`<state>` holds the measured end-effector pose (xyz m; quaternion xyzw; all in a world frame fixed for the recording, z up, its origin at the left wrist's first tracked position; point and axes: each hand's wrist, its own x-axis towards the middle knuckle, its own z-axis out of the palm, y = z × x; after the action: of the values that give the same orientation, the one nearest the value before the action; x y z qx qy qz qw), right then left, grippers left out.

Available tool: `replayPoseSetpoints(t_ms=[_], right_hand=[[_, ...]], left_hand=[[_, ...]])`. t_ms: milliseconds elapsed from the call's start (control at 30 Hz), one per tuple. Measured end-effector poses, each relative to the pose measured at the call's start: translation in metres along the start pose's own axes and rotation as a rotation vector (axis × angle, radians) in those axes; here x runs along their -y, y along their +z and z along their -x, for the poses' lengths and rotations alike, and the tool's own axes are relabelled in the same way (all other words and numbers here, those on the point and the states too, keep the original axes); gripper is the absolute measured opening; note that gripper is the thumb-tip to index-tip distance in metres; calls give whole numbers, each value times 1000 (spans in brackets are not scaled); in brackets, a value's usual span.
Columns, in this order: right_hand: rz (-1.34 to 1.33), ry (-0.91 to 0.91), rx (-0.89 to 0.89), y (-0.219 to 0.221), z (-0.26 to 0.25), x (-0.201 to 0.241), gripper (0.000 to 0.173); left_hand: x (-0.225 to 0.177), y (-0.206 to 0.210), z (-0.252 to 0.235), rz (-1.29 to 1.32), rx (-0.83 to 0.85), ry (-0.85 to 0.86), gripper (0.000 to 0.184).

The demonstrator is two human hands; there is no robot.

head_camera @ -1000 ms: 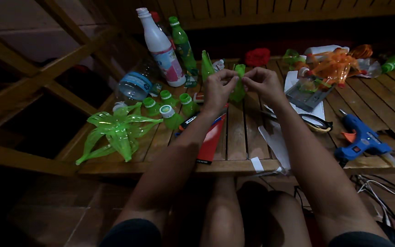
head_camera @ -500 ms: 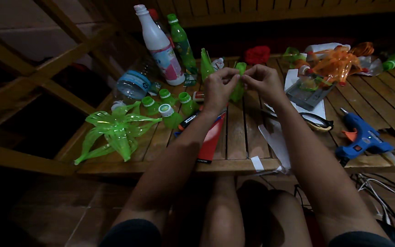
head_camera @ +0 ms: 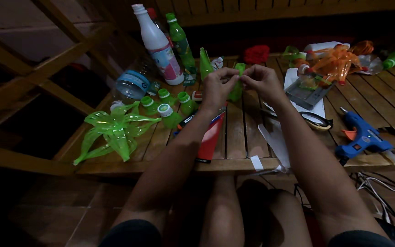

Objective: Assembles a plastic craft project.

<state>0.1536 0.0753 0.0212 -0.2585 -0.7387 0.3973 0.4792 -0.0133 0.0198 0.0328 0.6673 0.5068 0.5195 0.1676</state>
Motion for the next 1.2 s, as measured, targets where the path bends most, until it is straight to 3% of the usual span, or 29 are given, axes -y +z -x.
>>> replayPoseSetpoints(t_ms=[167,500,1200], right_hand=[[-12,44,22,1,2,1,18],[94,54,21,7,2,-2,19],[-56,61,-14,5,2,2,17]], left_hand=[[-4,-3,-1,52,-3,-127,21],[-4,-5,-2,48,-15,-121,20],[-8,-2,0,122,22,-114,21]])
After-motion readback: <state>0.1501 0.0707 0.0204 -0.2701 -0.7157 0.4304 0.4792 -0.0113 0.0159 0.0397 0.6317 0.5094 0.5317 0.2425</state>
